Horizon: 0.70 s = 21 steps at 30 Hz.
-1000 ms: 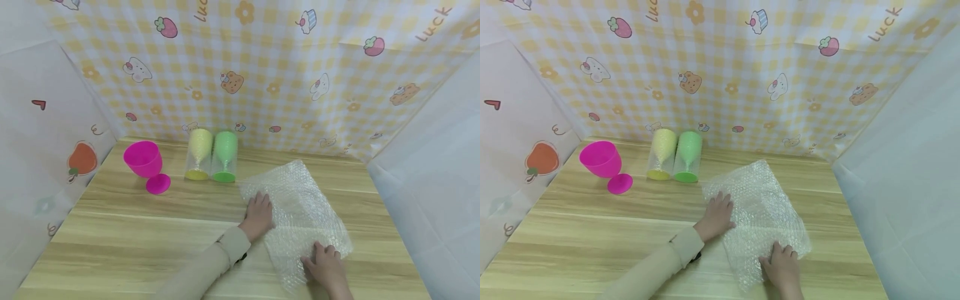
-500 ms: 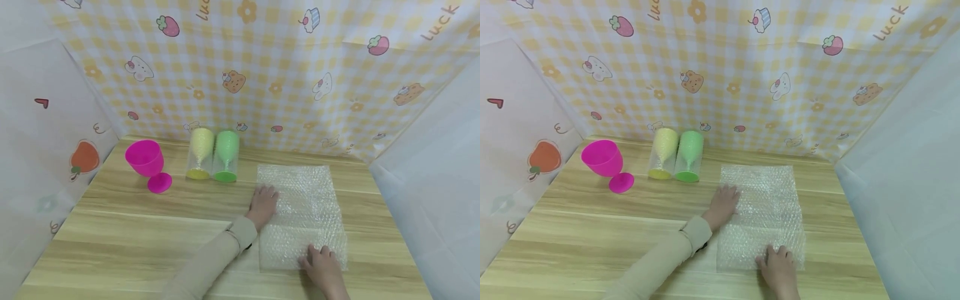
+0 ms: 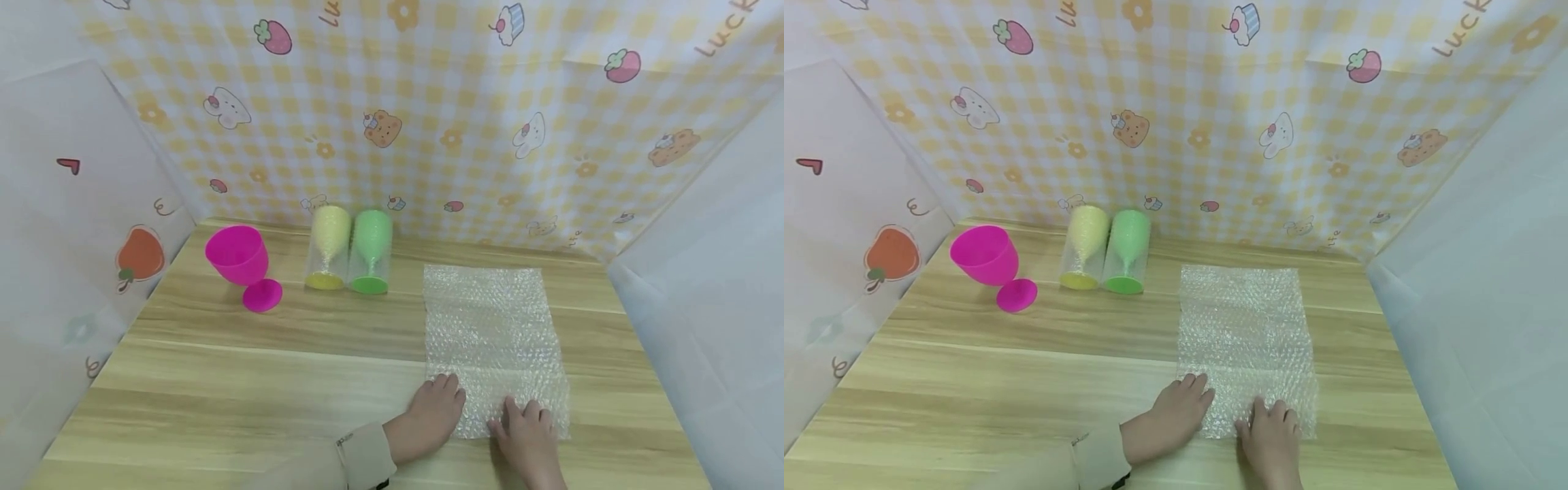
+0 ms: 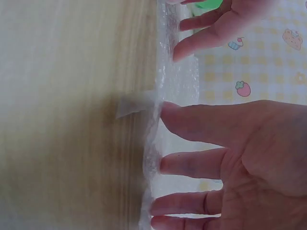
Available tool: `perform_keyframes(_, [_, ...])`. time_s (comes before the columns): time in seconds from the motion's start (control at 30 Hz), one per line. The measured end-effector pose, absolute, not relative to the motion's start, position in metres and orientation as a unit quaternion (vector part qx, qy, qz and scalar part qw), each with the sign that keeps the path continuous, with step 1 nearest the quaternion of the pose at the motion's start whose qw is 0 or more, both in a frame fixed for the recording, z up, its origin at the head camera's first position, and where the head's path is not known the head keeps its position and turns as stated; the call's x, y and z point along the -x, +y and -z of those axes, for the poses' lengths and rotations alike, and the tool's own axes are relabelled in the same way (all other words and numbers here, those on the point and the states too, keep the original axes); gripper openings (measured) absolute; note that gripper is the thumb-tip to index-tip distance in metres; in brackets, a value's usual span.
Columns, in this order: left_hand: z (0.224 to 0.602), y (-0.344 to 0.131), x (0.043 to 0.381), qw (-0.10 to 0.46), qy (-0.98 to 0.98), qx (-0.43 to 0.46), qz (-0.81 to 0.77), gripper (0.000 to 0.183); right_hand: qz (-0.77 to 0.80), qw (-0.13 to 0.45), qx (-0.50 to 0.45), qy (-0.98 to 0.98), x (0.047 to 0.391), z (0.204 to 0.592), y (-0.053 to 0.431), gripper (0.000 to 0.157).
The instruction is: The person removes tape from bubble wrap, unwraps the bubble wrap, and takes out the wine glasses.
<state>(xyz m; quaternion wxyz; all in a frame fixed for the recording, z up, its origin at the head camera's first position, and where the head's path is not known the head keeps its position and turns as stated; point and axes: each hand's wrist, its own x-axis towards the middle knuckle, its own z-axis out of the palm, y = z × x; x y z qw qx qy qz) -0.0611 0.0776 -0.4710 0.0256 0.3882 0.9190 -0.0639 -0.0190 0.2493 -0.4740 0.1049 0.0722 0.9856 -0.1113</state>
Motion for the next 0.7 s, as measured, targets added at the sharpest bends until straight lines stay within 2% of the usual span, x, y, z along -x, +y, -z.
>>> perform_keyframes(0.33, [0.478,0.078,0.074,-0.006,0.920,-0.391,0.024,0.034,0.164,0.096,-0.072,0.979,0.030,0.476,0.254,0.059])
perform_keyframes(0.6, [0.481,0.094,0.097,0.013,0.926,-0.377,0.020,0.048,0.215,0.117,-0.083,0.966,0.057,0.478,0.284,0.064])
perform_keyframes(0.7, [0.482,0.106,0.102,0.008,0.928,-0.372,0.024,0.046,0.230,0.126,-0.088,0.961,0.065,0.476,0.299,0.065])
